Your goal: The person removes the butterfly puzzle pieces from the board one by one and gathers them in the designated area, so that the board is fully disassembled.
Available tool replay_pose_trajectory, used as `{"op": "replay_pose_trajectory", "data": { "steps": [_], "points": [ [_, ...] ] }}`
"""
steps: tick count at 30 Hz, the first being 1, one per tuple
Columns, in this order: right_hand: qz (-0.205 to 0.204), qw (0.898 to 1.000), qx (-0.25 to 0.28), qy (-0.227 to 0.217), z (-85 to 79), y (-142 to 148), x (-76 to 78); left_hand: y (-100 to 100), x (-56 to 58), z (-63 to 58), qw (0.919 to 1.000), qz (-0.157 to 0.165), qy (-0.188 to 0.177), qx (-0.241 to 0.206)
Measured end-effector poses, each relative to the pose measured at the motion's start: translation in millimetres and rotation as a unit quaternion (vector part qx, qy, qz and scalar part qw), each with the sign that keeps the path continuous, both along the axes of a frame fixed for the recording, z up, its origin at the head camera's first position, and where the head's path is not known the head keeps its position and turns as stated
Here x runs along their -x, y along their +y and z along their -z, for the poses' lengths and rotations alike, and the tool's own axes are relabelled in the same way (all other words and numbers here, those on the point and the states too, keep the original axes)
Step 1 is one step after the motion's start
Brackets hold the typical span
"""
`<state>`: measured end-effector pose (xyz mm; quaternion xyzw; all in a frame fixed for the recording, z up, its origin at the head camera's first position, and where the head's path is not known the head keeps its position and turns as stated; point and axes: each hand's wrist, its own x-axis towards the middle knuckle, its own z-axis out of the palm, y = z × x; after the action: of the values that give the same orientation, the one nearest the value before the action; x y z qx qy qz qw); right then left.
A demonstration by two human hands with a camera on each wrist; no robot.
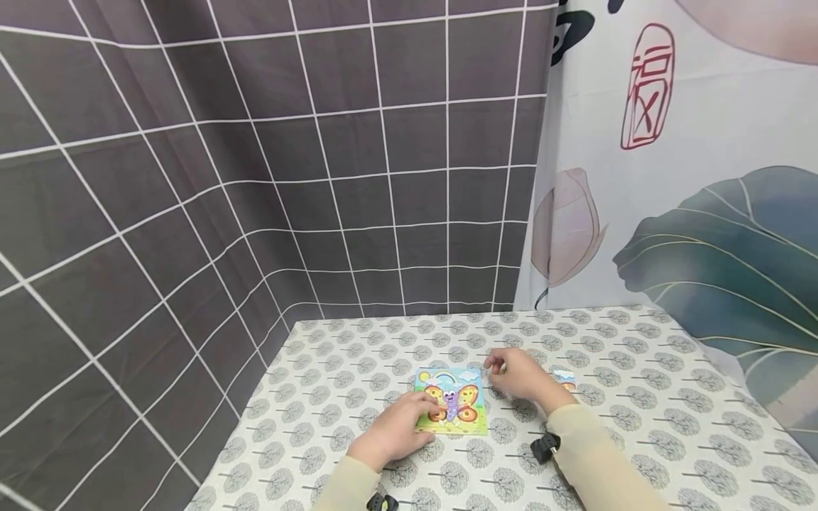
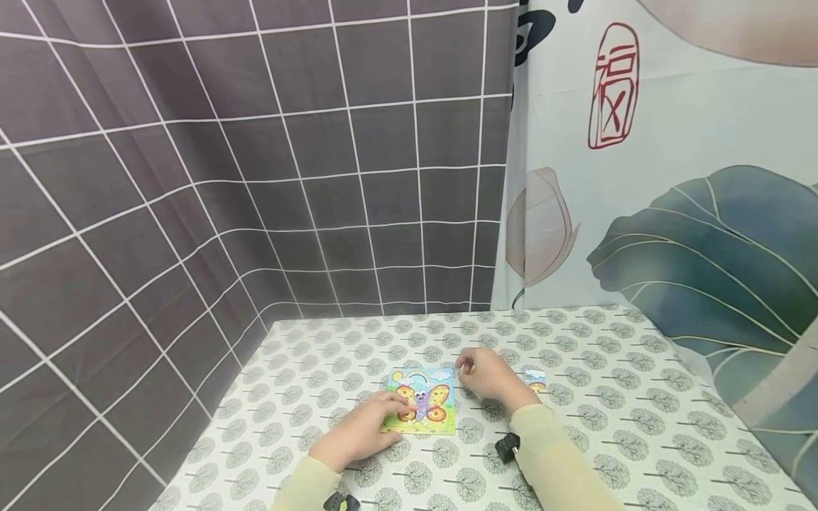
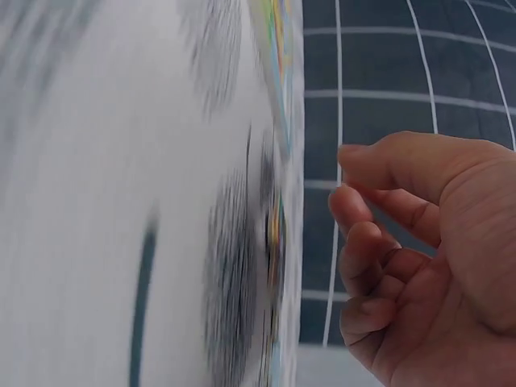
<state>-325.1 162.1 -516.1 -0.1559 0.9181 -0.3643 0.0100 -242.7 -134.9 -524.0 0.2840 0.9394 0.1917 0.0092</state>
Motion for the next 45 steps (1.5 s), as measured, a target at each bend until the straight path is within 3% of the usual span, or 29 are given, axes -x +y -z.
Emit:
{"op": "replay_pose_trajectory", "data": {
  "steps": [8, 17, 31, 45],
  "points": [
    [-0.04, 0.999, 0.011, 0.0, 1.9, -38.8, 2.9, -8.7, 2.9, 5.2, 0.9989, 0.004, 0.0, -0.046],
    [-0.081, 0.997, -0.006, -0.004, 10.8, -66.9, 1.7, -17.0, 3.1, 8.6, 0.9981, -0.01, -0.009, -0.061],
    [-0.111, 0.992, -0.056, -0.011, 7.9, -84.2, -8.2, -15.9, 0.1, 5.1, 0.9971, -0.032, -0.019, -0.066],
    [-0.131, 0.99, -0.034, -0.033, 6.0, -94.6, -12.1, -16.8, -1.0, 3.2, 0.9959, -0.031, -0.02, -0.083]
  ]
}}
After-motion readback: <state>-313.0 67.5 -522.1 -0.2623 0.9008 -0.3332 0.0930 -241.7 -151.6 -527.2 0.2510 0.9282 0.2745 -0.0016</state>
